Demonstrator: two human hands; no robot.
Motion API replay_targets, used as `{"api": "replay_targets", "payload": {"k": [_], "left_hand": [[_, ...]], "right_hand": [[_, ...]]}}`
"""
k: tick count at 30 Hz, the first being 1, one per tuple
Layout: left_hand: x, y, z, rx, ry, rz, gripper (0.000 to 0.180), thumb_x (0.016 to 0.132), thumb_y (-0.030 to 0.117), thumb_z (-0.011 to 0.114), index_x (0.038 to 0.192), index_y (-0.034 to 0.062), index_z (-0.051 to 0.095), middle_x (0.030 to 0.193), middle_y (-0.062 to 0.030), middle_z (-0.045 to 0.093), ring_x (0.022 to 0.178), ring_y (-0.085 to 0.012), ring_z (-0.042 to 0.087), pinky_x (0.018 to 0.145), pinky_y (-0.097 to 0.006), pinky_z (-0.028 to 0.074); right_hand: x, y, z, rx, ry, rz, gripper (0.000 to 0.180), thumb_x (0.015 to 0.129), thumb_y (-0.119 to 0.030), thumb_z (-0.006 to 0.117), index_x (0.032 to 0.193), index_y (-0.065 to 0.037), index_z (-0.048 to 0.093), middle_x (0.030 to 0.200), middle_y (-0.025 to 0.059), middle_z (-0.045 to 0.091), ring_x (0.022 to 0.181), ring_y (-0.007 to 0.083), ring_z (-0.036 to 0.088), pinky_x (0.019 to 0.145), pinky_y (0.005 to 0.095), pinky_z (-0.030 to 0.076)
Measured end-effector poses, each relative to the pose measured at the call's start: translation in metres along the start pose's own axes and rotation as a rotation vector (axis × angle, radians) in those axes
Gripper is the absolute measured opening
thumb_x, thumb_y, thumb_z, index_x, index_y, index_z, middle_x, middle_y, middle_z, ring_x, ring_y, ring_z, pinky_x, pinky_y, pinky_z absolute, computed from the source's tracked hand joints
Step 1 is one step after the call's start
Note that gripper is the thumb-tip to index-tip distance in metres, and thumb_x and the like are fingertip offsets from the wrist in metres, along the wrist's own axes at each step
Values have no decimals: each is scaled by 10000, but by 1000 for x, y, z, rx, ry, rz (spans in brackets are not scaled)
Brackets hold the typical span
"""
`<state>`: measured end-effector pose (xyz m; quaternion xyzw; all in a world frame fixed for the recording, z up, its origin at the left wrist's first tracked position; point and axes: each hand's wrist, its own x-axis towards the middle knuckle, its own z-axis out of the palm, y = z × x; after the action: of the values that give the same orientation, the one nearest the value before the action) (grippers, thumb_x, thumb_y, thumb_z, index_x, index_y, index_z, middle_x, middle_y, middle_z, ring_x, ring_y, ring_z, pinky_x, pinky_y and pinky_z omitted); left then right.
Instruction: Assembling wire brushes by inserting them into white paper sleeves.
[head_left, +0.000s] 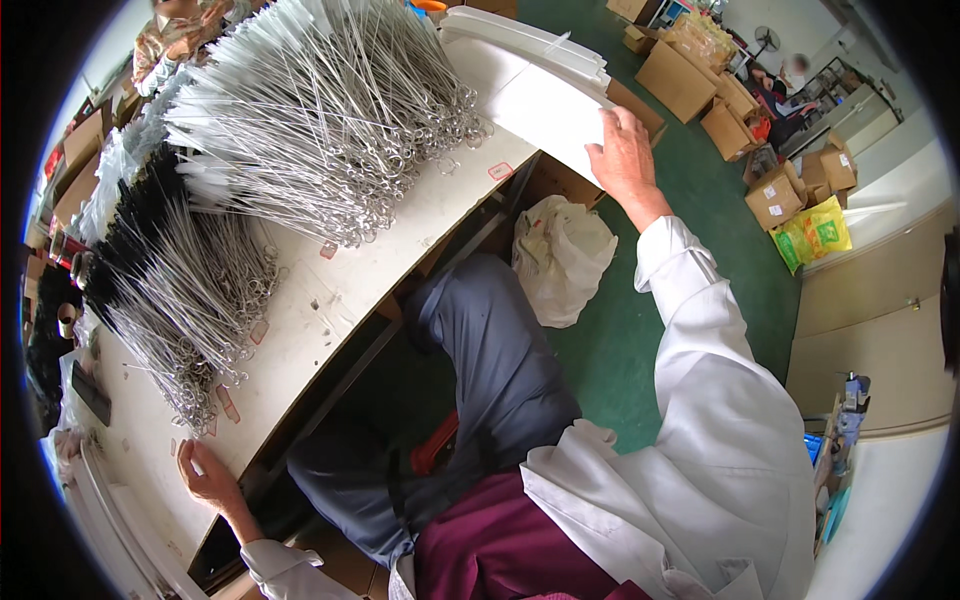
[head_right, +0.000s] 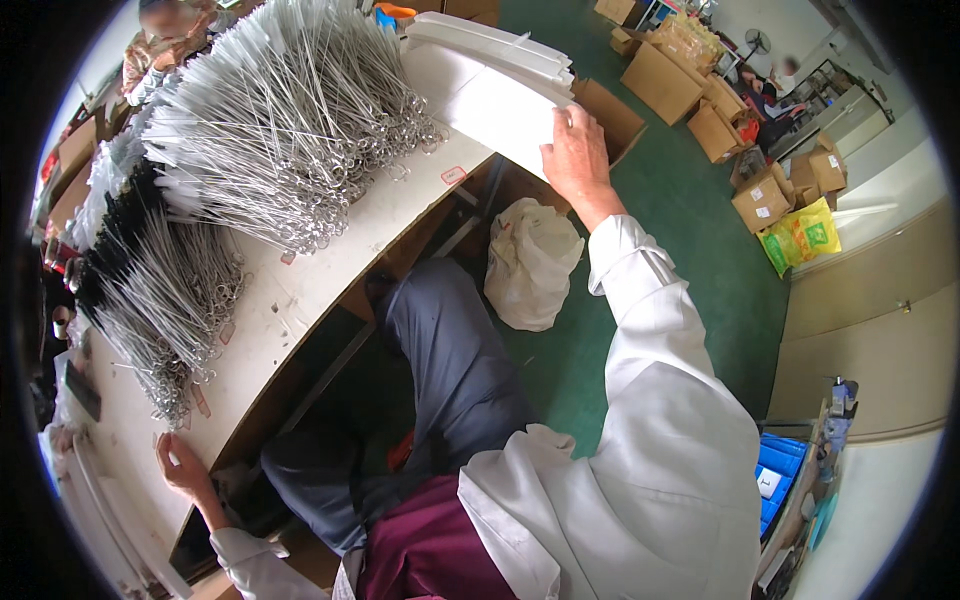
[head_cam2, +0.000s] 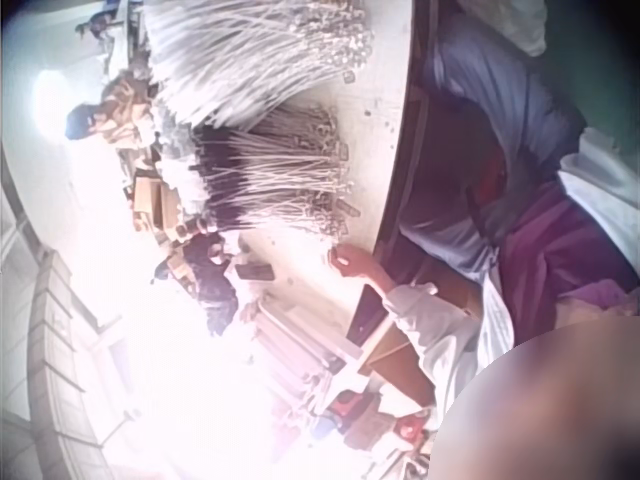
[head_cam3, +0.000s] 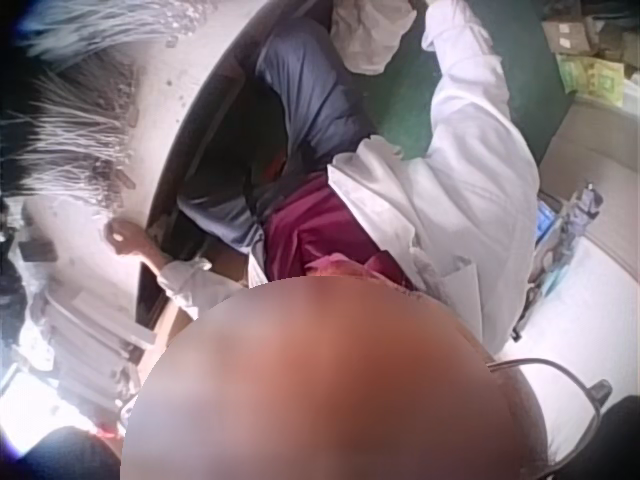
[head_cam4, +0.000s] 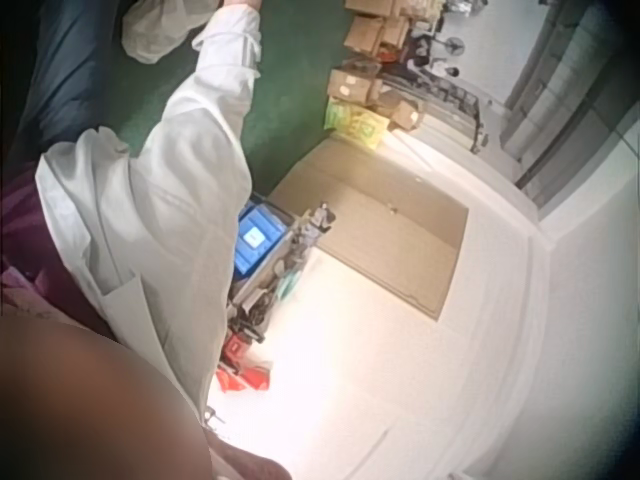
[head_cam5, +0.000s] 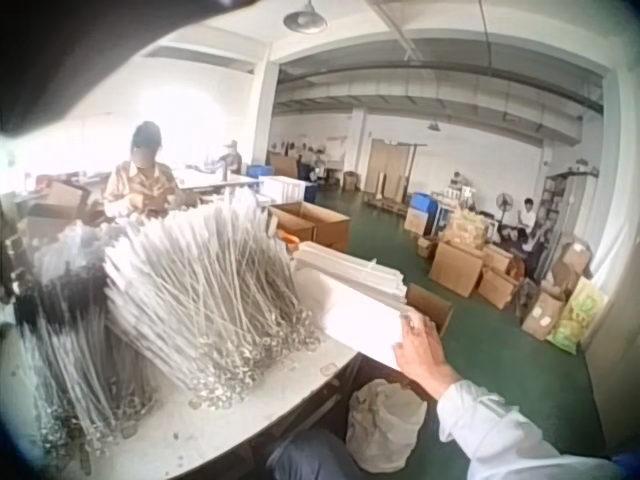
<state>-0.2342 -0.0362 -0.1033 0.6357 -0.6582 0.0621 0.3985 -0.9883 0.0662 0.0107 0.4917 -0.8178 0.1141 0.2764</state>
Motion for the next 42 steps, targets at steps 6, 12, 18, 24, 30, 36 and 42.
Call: {"api": "replay_targets", "payload": {"k": [6, 12, 18, 24, 30, 36, 42], "left_hand": [[-1, 1, 0, 14, 4, -19, 233, 957, 189, 659, 1081, 2, 721, 1098, -150, 730, 1023, -310, 686, 933, -395, 522], [-2, 0, 5, -11, 1, -5, 234, 961, 180, 643, 1081, -7, 716, 1100, -159, 727, 1028, -315, 684, 936, -393, 520], [0, 0, 5, -17, 14, 5, 239, 961, 187, 645, 1080, -9, 715, 1104, -163, 728, 1028, -319, 686, 938, -395, 519], [-4, 17, -16, -25, 124, 145, 190, 952, 74, 670, 1126, 6, 701, 1159, -158, 718, 1082, -316, 684, 970, -395, 520], [-8, 188, -87, -99, -115, 557, 279, 800, 18, 722, 1075, -18, 684, 1177, -195, 689, 1128, -418, 645, 1042, -525, 481], [-10, 251, -78, -66, -512, 601, 744, 758, 226, 833, 1379, -41, 520, 1508, -251, 443, 1369, -441, 427, 1144, -532, 355], [-15, 241, -51, -165, -676, 638, 740, 754, 204, 821, 1366, -65, 503, 1361, -247, 539, 1230, -430, 536, 1066, -504, 433]], "right_hand": [[21, 4, -7, 158, 196, 97, 595, 802, -213, 789, 1293, 41, 569, 1278, 248, 580, 1215, 398, 557, 1056, 472, 442], [64, 20, -11, 1028, 194, 644, 424, 776, -279, 848, 1016, 46, 721, 959, 128, 743, 828, 236, 707, 776, 356, 553], [94, 39, -34, 1380, 280, 831, 401, 866, -340, 814, 1065, -11, 702, 905, 53, 666, 755, 149, 629, 738, 304, 572], [42, -83, -96, 1292, 149, 142, 482, 849, -264, 824, 1198, 25, 662, 981, 35, 701, 946, 118, 655, 832, 281, 532], [-47, -180, -123, 929, -158, -632, 688, 751, -176, 869, 1363, -55, 578, 1334, 160, 582, 1222, 319, 597, 1016, 417, 504], [-91, -253, -102, 1012, -340, -900, 623, 760, -147, 827, 1315, -4, 583, 1295, 143, 568, 1193, 324, 589, 1027, 412, 505], [-107, -289, -104, 1059, -300, -1072, 574, 746, -132, 798, 1264, 30, 611, 1284, 153, 572, 1181, 324, 588, 1044, 397, 492]]}}
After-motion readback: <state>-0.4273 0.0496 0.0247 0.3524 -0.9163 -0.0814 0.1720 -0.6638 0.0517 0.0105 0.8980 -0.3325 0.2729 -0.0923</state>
